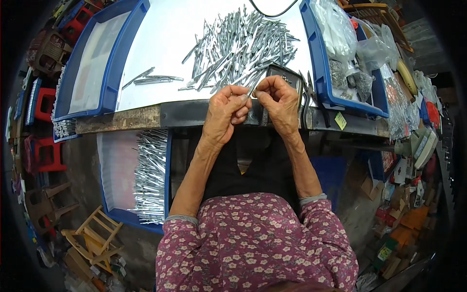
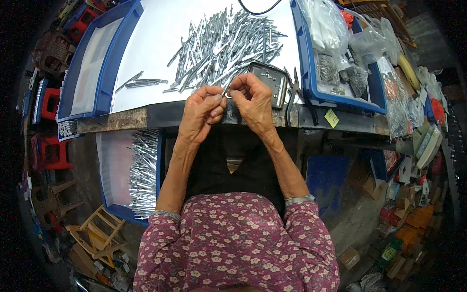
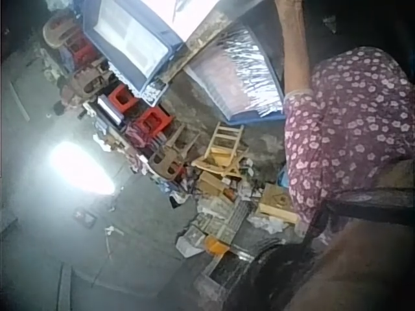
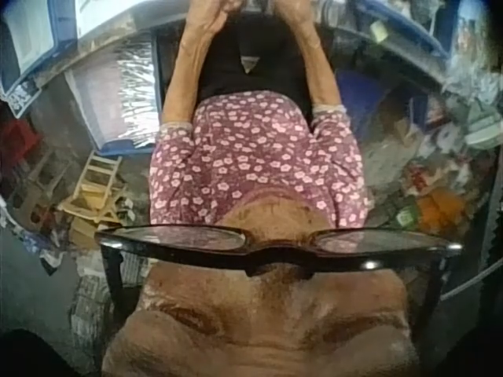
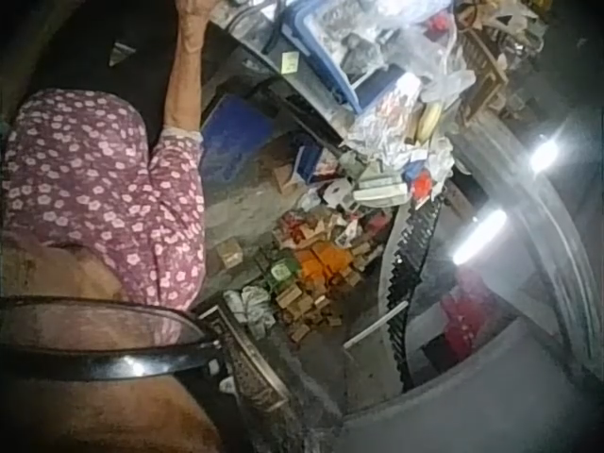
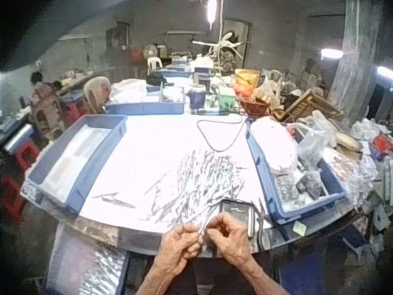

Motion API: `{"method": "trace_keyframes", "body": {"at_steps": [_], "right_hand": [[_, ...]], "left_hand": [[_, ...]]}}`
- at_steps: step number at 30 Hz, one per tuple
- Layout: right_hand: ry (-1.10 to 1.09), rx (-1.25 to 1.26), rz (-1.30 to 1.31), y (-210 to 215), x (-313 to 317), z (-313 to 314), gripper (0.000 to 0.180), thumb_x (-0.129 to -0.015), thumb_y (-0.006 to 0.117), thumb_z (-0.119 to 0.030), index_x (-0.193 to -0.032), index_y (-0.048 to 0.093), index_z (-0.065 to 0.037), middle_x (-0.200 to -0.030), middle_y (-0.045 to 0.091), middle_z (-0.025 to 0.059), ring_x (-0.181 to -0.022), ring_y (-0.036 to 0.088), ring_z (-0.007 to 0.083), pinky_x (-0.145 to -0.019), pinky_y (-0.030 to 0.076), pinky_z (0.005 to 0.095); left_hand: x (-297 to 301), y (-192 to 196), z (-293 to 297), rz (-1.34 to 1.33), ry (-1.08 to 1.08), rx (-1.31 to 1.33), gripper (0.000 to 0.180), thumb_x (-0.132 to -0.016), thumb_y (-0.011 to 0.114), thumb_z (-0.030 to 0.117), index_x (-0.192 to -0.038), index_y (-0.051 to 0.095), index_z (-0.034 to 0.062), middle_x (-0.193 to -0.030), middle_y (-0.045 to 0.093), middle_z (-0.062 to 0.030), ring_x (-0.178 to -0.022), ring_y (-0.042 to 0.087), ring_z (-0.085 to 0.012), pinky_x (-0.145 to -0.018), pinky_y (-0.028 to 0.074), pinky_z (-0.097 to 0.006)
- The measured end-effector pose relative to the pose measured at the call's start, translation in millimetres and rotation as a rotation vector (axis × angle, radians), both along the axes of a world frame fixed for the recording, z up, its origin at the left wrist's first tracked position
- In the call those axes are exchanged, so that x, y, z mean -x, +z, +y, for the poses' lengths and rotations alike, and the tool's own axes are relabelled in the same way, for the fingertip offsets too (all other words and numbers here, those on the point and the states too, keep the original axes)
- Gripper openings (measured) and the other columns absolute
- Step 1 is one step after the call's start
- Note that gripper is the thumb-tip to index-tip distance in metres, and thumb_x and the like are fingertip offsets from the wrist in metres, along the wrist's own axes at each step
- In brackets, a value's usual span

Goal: Manually inspecting and sorting small metal pins at a workbench.

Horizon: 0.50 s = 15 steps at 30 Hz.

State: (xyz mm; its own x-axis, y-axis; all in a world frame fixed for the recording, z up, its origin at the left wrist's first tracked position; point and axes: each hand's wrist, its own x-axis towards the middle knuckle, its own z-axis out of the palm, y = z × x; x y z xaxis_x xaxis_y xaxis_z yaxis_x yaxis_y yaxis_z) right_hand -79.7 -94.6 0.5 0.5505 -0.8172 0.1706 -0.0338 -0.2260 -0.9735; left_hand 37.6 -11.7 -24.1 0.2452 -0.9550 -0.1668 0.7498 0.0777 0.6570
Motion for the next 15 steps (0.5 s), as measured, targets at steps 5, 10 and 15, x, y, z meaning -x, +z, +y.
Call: {"method": "trace_keyframes", "body": {"at_steps": [5, 10, 15], "right_hand": [[-0.018, 0.057, 0.02, -4.1, -1.2, 3.4, 0.006, -0.076, 0.054, 0.003, -0.082, 0.054, 0.0, -0.072, 0.055, 0.0007, -0.064, 0.052, 0.0043, -0.058, 0.042, 0.0174], [-0.059, 0.07, -0.019, -9.2, -3.9, 5.4, 0.008, -0.076, 0.053, 0.005, -0.081, 0.051, -0.001, -0.074, 0.055, 0.0017, -0.066, 0.053, 0.0051, -0.059, 0.043, 0.0184], [-0.052, 0.042, -0.043, -11.4, -3.1, 4.9, 0.01, -0.076, 0.054, 0.005, -0.08, 0.048, -0.002, -0.074, 0.052, 0.001, -0.066, 0.051, 0.0046, -0.059, 0.042, 0.0183]], "left_hand": [[6.3, 4.0, 0.5, -0.173, 0.06, 0.0, 0.012, -0.083, 0.053, 0.003, -0.093, 0.051, -0.0031, -0.069, 0.054, -0.0064, -0.05, 0.04, -0.0031, -0.04, 0.028, -0.015], [8.1, 5.8, -0.1, -0.337, 0.114, -0.033, 0.01, -0.083, 0.052, 0.003, -0.091, 0.052, -0.0031, -0.067, 0.055, -0.0037, -0.05, 0.042, -0.0023, -0.041, 0.03, -0.014], [9.8, 2.8, -2.5, -0.44, 0.129, -0.038, 0.012, -0.083, 0.053, 0.004, -0.092, 0.051, -0.0031, -0.068, 0.055, -0.0042, -0.05, 0.042, -0.0027, -0.041, 0.03, -0.015]]}}
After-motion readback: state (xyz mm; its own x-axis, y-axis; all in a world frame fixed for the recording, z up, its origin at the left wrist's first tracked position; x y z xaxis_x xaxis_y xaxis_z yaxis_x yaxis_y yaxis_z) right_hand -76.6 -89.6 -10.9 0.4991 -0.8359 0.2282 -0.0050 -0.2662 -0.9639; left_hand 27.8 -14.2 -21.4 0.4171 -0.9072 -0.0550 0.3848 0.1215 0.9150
